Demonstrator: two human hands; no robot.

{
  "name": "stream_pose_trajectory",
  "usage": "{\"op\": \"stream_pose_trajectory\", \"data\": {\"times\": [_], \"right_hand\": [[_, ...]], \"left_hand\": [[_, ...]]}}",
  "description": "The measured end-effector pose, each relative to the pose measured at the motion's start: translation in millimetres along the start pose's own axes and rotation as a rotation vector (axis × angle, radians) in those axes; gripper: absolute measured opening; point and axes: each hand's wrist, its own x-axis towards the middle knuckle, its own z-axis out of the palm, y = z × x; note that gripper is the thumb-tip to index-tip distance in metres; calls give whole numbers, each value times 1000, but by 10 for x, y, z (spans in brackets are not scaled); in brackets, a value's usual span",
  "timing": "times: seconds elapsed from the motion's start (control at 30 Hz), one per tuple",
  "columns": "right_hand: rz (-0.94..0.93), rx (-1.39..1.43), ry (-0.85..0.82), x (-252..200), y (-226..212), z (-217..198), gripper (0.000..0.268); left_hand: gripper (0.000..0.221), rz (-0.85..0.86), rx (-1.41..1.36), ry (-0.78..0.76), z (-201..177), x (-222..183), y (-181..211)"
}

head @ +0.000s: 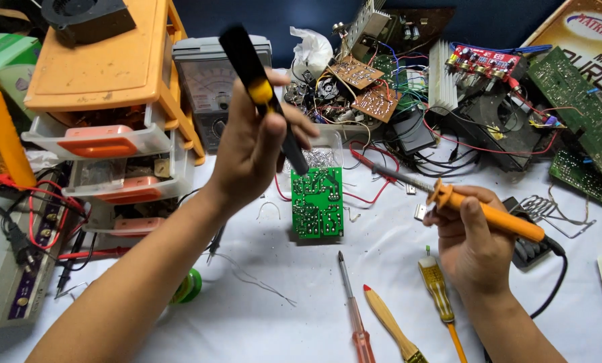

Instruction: Desoldering components from a printed circuit board using a soldering iron and solder sucker at a repair bench.

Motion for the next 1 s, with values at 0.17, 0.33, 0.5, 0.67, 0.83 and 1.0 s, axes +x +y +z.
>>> {"op": "stream_pose_trajectory", "data": {"times": [0.17,0.33,0.5,0.67,0.83,1.0], "right_hand": [[44,-34,-5,-14,52,-74,11],[119,-181,-68,-80,47,-107,14],[127,-211,-83,-113,86,-184,13],[110,-267,-138,-152,70,-153,10],[43,-320,-218,-178,71,-154,10],[16,-428,-237,-200,29,-120,9]], "left_hand": [[42,-144,-112,-24,53,-216,-91],[29,-129,-200,-71,65,-337,-211],[30,-116,-179,1,59,-362,-267],[32,-67,-144,46,83,-365,-222],[32,-75,-121,-33,114,-400,-196],[31,-155,-238,-163,128,-459,-280]]}}
